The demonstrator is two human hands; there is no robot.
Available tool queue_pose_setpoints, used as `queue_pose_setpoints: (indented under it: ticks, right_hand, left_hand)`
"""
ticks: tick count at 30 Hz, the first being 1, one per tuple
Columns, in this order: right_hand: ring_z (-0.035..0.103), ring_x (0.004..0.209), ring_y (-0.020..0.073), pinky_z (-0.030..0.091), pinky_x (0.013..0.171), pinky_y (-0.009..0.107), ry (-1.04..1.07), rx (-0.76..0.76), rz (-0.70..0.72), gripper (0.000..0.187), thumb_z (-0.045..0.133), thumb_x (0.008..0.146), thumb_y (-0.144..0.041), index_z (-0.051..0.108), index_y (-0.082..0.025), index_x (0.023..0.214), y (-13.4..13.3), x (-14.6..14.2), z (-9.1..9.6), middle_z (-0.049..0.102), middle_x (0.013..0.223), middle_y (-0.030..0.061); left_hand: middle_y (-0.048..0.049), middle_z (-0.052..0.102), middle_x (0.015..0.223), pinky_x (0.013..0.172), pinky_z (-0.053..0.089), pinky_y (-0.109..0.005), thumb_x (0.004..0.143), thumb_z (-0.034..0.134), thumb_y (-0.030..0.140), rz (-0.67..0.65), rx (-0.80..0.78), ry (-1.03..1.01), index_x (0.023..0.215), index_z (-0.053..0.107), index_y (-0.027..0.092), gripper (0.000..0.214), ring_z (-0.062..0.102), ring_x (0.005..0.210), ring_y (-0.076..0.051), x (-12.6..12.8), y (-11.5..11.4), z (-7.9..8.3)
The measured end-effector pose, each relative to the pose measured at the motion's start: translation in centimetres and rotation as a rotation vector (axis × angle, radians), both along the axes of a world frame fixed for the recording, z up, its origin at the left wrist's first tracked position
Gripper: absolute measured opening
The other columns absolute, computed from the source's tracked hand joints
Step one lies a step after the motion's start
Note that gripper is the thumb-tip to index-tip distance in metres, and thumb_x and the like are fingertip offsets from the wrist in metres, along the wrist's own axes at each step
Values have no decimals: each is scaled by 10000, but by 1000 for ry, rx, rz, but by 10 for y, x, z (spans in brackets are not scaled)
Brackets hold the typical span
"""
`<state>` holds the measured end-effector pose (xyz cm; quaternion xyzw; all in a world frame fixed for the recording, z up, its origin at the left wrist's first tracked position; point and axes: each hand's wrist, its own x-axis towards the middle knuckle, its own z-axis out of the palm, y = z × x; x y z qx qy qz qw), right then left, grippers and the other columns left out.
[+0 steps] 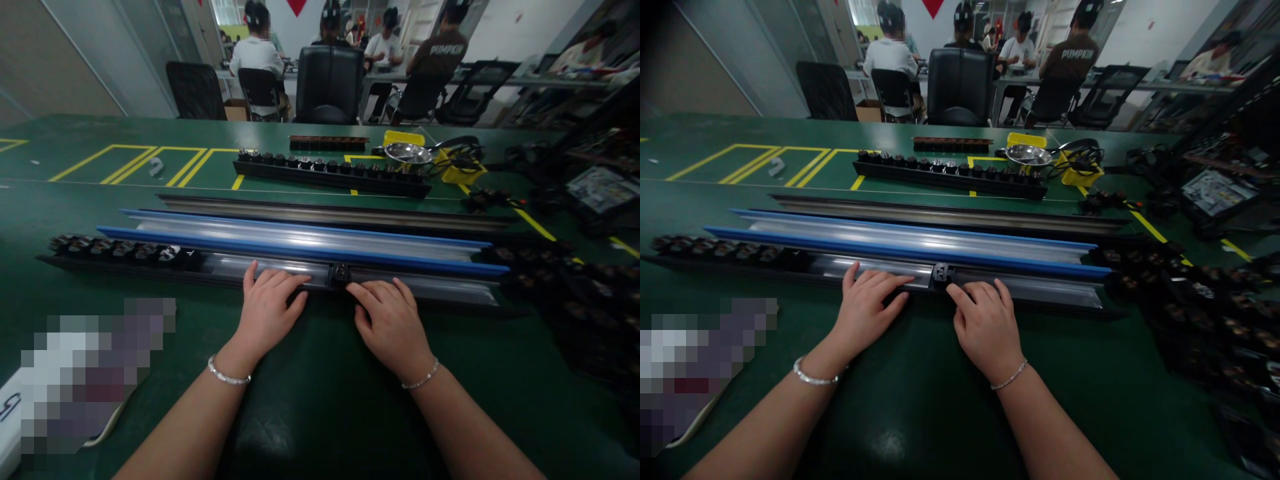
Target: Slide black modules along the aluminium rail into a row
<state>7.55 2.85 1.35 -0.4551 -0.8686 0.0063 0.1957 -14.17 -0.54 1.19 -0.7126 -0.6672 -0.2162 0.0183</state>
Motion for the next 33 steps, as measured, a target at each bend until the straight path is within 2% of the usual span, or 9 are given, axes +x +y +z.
queue_pose_setpoints:
  ticks: [11, 23, 33]
  right_hand:
    - [573, 933, 191, 354, 911, 361, 17, 48, 23, 318, 477, 842, -179, 633, -231, 1114, 4, 3, -4, 666, 1022, 54]
    - [571, 919, 187, 334, 885, 343, 51, 7, 10, 307, 486, 835, -149, 633, -233, 1091, 4, 2, -3, 673, 977, 39]
    - [583, 886, 185, 355, 858, 330, 46, 52, 31, 284, 490, 835, -140, 634, -210, 1070, 7, 6, -3, 679, 957, 41]
  left_hand:
    - [12, 708, 947, 1113, 150, -512, 872, 485, 356, -1, -2, -13, 1082, 641, 346, 262, 591, 970, -204, -2, 0, -1]
    - [16, 706, 907, 1099, 164, -500, 862, 488, 358, -3, 35, -33, 1028, 667, 339, 245, 598, 942, -201, -2, 2, -4]
    - [21, 714, 918, 1084, 184, -494, 853, 507, 346, -12, 49, -37, 998, 663, 318, 214, 601, 953, -199, -3, 3, -4]
